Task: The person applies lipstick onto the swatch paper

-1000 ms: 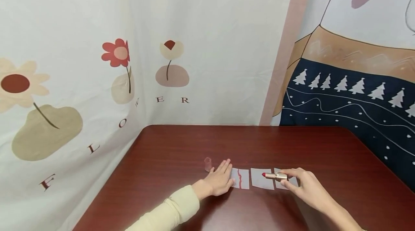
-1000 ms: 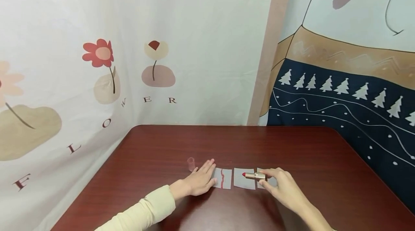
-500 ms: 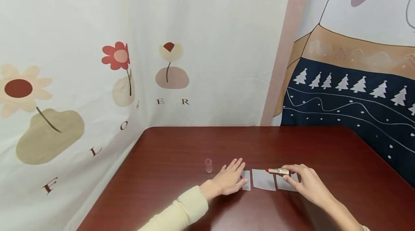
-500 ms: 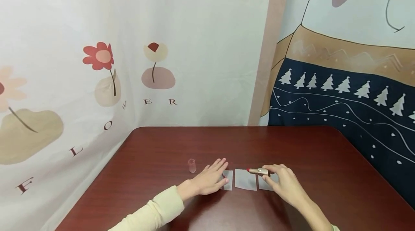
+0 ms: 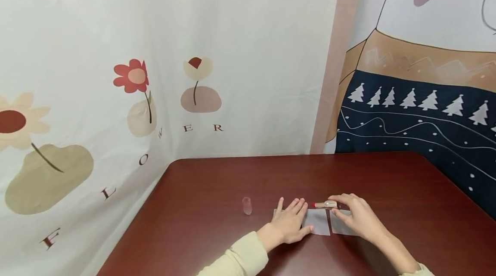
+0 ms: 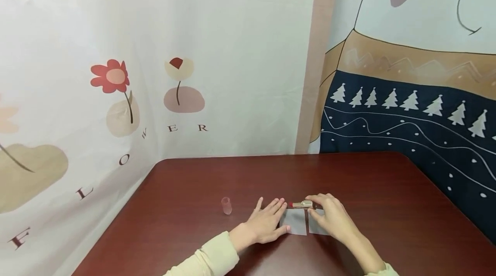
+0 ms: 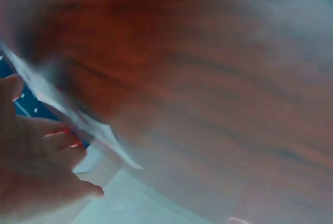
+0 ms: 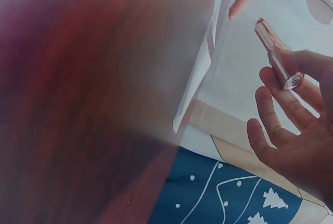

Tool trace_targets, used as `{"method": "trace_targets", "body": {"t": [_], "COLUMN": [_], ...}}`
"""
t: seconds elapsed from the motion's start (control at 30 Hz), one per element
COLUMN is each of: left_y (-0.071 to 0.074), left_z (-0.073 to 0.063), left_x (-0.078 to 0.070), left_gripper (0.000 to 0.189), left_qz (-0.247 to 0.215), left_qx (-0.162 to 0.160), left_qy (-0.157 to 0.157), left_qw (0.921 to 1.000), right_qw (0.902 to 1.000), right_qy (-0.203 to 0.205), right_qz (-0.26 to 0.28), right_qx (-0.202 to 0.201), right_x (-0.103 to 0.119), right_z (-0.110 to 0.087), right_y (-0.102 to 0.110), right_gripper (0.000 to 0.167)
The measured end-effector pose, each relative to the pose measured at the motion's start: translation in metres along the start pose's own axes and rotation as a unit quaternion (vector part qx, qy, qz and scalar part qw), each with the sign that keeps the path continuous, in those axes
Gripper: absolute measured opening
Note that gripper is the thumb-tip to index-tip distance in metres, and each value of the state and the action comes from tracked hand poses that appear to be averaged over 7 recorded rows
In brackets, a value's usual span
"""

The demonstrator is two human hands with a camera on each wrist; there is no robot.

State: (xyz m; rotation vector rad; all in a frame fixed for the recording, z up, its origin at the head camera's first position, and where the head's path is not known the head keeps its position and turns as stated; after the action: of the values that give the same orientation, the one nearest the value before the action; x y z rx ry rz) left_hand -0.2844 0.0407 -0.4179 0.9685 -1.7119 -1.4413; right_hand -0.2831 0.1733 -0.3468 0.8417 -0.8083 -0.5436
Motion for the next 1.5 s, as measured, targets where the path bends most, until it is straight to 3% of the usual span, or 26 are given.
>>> {"method": "trace_targets", "body": {"t": [0.13, 0.3, 0.6, 0.83, 1.2, 1.5], "left_y": [-0.002, -0.004, -0.005, -0.001, 0.004, -0.004], "left_z": [-0.003, -0.006, -0.011, -0.013, -0.005, 0.001], "left_x": [0.001, 0.003, 0.006, 0.010, 0.008, 0.007], "left_gripper": [0.066, 0.066, 0.067, 0.066, 0.066, 0.065], "left_qz": [0.031, 0.048, 0.030, 0.012, 0.004, -0.002], "left_qx": [0.012, 0.015, 0.018, 0.003, -0.005, -0.002], "left_qy": [0.024, 0.030, 0.046, 0.058, 0.051, 0.049], "left_qw": [0.9992, 0.9983, 0.9983, 0.9983, 0.9987, 0.9988], "right_qw": [0.9999, 0.9989, 0.9992, 0.9995, 0.9986, 0.9960], "right_qy": [-0.008, -0.034, -0.018, 0.002, 0.017, 0.010], "right_qz": [0.004, 0.033, 0.008, -0.004, -0.048, -0.076], "right_qx": [-0.005, -0.002, 0.034, 0.031, 0.014, 0.046], "right_x": [0.000, -0.004, 0.004, 0.011, 0.009, 0.009], "right_z": [0.002, 0.002, 0.008, 0.012, 0.010, 0.010], "right_y": [0.004, 0.008, 0.001, -0.001, 0.001, -0.010], "right_gripper": [0.027, 0.025, 0.024, 0.025, 0.028, 0.028]}}
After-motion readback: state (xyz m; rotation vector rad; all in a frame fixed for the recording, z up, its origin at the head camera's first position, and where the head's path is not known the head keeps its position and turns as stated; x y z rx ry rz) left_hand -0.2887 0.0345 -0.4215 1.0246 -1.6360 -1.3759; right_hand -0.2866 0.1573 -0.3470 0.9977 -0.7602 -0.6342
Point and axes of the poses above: each hand's wrist, its own z-axis towards the middle knuckle, its own y-axis out of the back of the hand, x = y × z, the point moved 10 cm from there along z, towards the middle knuckle, and after that the axes turned 7 degrees about x, right-handed, at the moved point
